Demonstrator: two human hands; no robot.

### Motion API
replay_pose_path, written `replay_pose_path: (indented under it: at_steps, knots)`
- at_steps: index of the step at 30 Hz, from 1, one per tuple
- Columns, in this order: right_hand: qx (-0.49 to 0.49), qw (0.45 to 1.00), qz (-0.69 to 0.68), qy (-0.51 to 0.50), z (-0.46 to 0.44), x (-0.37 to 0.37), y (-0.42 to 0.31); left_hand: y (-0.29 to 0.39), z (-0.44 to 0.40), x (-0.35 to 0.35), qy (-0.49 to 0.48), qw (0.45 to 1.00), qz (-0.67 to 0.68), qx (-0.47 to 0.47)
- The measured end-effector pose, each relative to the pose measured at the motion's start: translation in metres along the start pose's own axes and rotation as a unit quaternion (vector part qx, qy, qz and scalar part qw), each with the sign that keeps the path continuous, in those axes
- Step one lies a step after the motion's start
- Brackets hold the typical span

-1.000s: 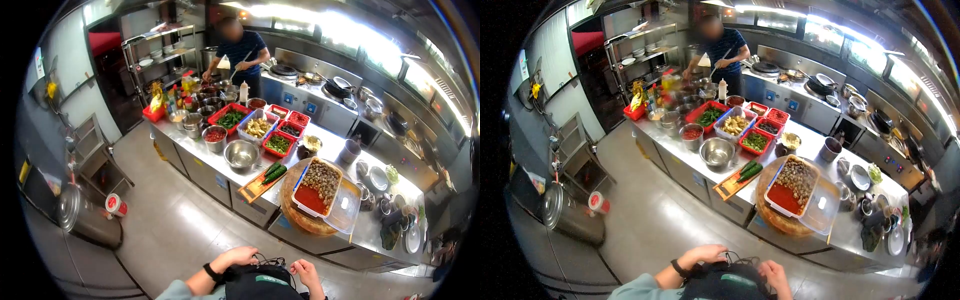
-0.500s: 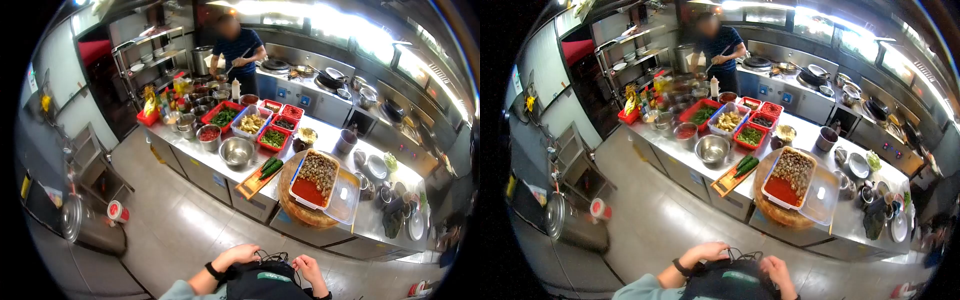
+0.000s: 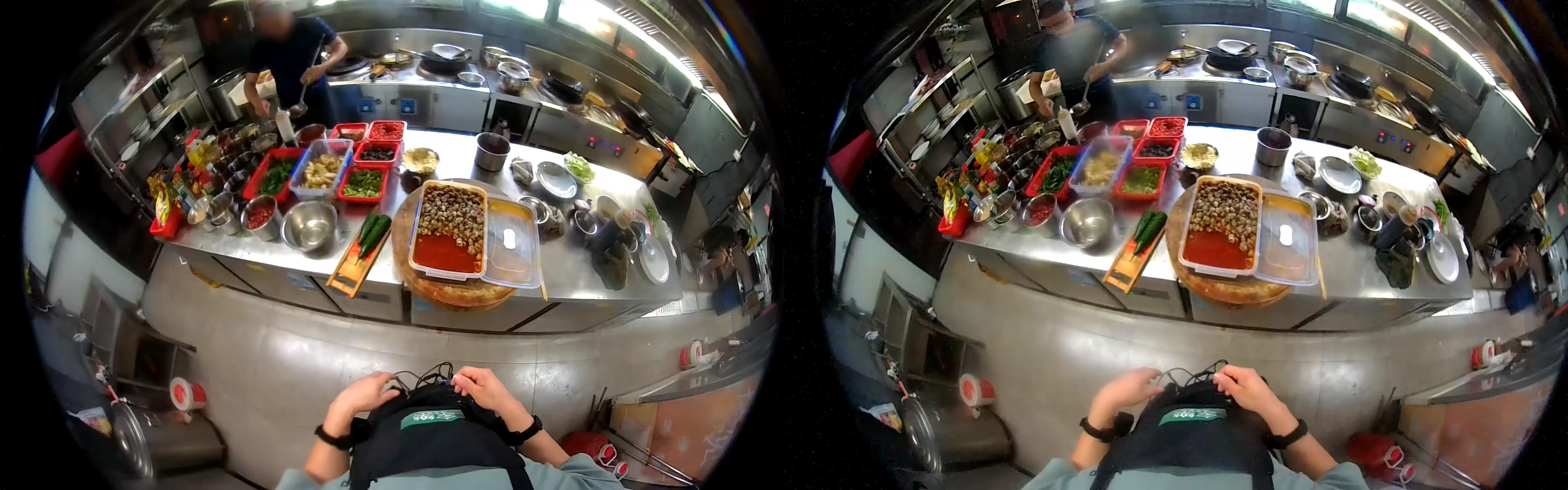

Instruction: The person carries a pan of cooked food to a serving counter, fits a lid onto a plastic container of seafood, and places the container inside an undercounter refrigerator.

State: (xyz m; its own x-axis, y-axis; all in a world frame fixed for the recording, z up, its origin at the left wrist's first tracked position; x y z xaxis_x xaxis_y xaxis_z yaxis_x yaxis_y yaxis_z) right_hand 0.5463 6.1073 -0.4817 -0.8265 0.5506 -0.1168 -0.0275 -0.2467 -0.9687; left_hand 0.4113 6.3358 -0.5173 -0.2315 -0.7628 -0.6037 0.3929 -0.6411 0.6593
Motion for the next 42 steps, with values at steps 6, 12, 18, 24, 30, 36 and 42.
replay_pose_path:
  at_steps: [6,12,18,24,30,36,42]
  knots:
    - [0.023,1.000,-0.001,0.002,-0.003,-0.001,0.000,0.005,-0.003,-0.008,0.011,1.000,-0.020,0.013]
    - [0.027,1.000,-0.001,0.010,-0.005,-0.003,0.004,0.000,-0.008,-0.005,0.010,0.999,-0.028,0.025]
    - [0.021,1.000,0.002,0.020,-0.005,-0.006,0.003,0.002,-0.008,-0.006,-0.009,0.999,-0.036,0.018]
    - [0.019,1.000,0.013,0.013,-0.003,-0.008,0.005,0.002,-0.009,-0.003,-0.014,0.999,-0.035,0.011]
    - [0.018,1.000,0.013,0.017,-0.001,-0.012,0.001,0.005,-0.012,-0.003,-0.023,0.999,-0.036,0.015]
    - [0.019,1.000,0.006,0.022,0.002,-0.013,0.001,0.003,-0.013,0.001,-0.021,0.999,-0.036,0.015]
    - [0.024,0.999,0.010,0.026,0.005,-0.012,0.002,0.010,-0.010,-0.003,-0.024,0.999,-0.036,0.018]
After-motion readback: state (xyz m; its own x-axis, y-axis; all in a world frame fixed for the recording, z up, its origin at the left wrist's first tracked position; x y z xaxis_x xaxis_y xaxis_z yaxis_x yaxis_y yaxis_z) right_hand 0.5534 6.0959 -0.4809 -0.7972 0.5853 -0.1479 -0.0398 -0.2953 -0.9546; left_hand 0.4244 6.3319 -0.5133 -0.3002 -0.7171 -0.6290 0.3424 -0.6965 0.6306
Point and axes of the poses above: each hand's wrist, its own z-axis away from the middle knuckle, its own x-axis out of the palm, y = z × x, the point moved 5 cm from there along -z, towards the middle knuckle, and after that the axes turned 6 degrees about -x, right-handed, at the moved point
